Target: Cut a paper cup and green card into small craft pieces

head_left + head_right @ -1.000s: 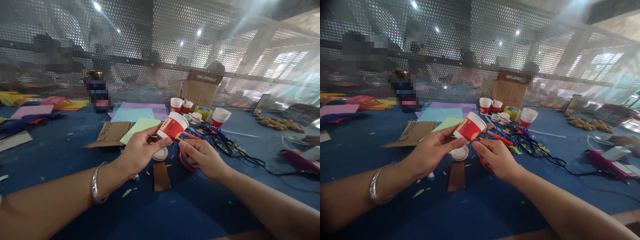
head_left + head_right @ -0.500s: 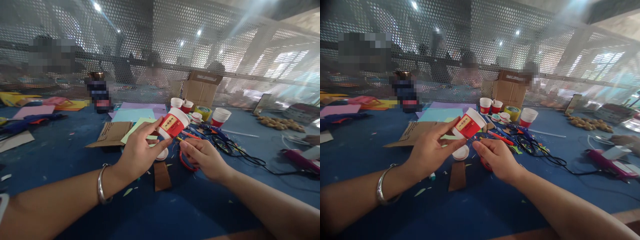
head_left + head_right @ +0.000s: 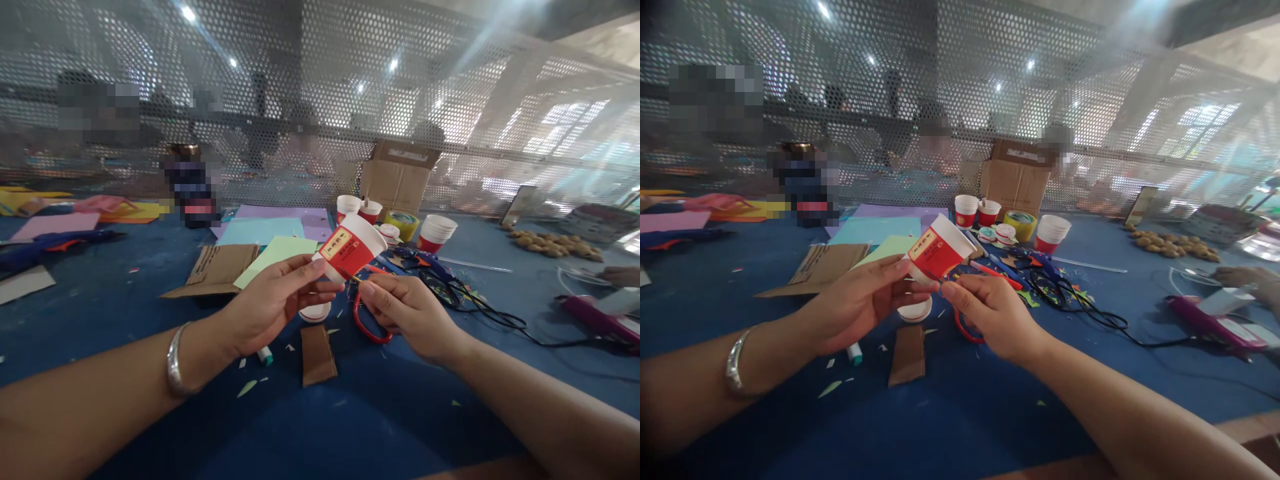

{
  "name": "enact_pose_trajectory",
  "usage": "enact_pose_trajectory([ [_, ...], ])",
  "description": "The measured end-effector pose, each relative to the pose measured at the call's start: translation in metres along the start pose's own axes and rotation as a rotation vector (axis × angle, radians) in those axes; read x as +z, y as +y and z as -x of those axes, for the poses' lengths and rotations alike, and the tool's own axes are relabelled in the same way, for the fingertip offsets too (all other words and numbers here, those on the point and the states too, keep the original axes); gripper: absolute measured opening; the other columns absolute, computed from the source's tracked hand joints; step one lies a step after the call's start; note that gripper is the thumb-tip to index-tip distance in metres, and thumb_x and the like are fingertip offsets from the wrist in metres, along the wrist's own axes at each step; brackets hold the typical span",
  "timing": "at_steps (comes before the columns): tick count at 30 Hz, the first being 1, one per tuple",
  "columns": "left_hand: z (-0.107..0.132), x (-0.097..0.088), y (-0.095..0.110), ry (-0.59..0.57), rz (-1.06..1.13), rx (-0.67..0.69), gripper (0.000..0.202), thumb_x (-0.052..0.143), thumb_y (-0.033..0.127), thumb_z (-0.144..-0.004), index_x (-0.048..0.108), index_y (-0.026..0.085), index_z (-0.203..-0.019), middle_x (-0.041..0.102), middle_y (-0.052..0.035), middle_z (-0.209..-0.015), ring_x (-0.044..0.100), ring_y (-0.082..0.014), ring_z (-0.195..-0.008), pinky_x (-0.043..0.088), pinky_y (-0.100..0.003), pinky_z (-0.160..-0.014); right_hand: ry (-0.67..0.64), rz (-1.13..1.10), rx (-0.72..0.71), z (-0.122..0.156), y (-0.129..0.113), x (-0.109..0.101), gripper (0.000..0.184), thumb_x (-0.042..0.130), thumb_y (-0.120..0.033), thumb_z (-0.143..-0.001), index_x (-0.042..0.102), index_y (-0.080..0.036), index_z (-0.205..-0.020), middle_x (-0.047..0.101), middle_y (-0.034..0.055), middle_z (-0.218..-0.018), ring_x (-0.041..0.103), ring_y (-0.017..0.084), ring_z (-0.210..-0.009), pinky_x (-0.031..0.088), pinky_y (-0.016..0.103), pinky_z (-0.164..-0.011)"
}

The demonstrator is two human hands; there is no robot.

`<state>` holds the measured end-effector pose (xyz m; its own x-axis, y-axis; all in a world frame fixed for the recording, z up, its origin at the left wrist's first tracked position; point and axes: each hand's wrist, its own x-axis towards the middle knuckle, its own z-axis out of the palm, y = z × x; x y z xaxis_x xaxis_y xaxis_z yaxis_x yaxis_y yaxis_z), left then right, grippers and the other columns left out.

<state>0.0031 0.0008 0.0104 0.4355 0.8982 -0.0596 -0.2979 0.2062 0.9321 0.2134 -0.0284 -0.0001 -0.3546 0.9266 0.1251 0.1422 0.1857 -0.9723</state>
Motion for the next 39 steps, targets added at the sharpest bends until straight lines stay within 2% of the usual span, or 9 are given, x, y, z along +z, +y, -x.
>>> enact_pose_trajectory([
  [7,0.002,0.001,-0.003,-0.047,0.04,-0.002,0.021,0.076,0.027,-0.085,0.071,0.015,-0.101,0.075,-0.0077,-0.106,0.07,-0.0166,-0.093,0.053,-0.031,-0.091,-0.033,-0.023,-0.014,0.001,-0.002,0.002,0.048,0.056,-0.057,-0.094,0.043,-0.019,-0.067,0.026,-0.0093,-0.055,0.017,0.004,-0.045,0.012,0.021,-0.039],
  [11,0.004,0.003,-0.006,-0.047,0.062,0.016,0.02,0.076,0.027,-0.085,0.071,0.015,-0.101,0.074,-0.0077,-0.11,0.069,-0.0161,-0.095,0.052,-0.031,-0.095,-0.034,-0.059,-0.015,0.001,-0.002,0.004,0.048,0.057,-0.056,-0.094,0.043,-0.019,-0.067,0.024,-0.0098,-0.054,0.016,0.004,-0.045,0.012,0.02,-0.038],
  [18,0.006,0.006,-0.01,-0.03,0.059,0.08,0.021,0.076,0.029,-0.085,0.068,0.014,-0.098,0.07,-0.0072,-0.11,0.065,-0.0189,-0.105,0.049,-0.038,-0.103,-0.019,-0.036,-0.009,0.001,-0.001,0.005,0.048,0.056,-0.057,-0.094,0.042,-0.02,-0.067,0.025,-0.0097,-0.054,0.017,0.004,-0.045,0.013,0.02,-0.038],
  [24,0.007,0.005,-0.011,0.037,-0.08,0.161,0.034,0.079,0.036,-0.082,0.067,0.017,-0.108,0.072,-0.0068,-0.105,0.066,-0.0195,-0.097,0.049,-0.037,-0.096,0.001,0.021,-0.005,0.0,0.0,0.004,0.049,0.054,-0.06,-0.093,0.042,-0.02,-0.068,0.025,-0.0092,-0.056,0.017,0.005,-0.045,0.013,0.021,-0.039],
  [31,0.008,0.006,-0.01,0.085,-0.246,0.242,0.041,0.078,0.039,-0.082,0.062,0.017,-0.112,0.072,-0.0078,-0.105,0.066,-0.0223,-0.099,0.05,-0.036,-0.087,0.008,0.072,-0.029,0.0,0.004,0.004,0.048,0.053,-0.058,-0.095,0.043,-0.019,-0.069,0.027,-0.008,-0.059,0.02,0.005,-0.047,0.015,0.022,-0.04],
  [36,0.007,0.006,-0.009,0.102,-0.31,0.357,0.042,0.079,0.037,-0.08,0.06,0.017,-0.113,0.071,-0.0089,-0.109,0.066,-0.0232,-0.102,0.051,-0.035,-0.087,0.019,0.094,-0.042,-0.001,0.003,0.005,0.048,0.052,-0.057,-0.096,0.041,-0.02,-0.067,0.024,-0.0084,-0.057,0.019,0.006,-0.046,0.015,0.022,-0.04],
  [39,0.006,0.005,-0.009,0.103,-0.323,0.349,0.043,0.078,0.038,-0.081,0.06,0.017,-0.114,0.071,-0.0097,-0.11,0.066,-0.0241,-0.103,0.051,-0.036,-0.088,0.021,0.103,-0.044,-0.001,0.003,0.006,0.048,0.052,-0.058,-0.096,0.041,-0.02,-0.067,0.025,-0.008,-0.058,0.02,0.006,-0.047,0.016,0.023,-0.04],
])
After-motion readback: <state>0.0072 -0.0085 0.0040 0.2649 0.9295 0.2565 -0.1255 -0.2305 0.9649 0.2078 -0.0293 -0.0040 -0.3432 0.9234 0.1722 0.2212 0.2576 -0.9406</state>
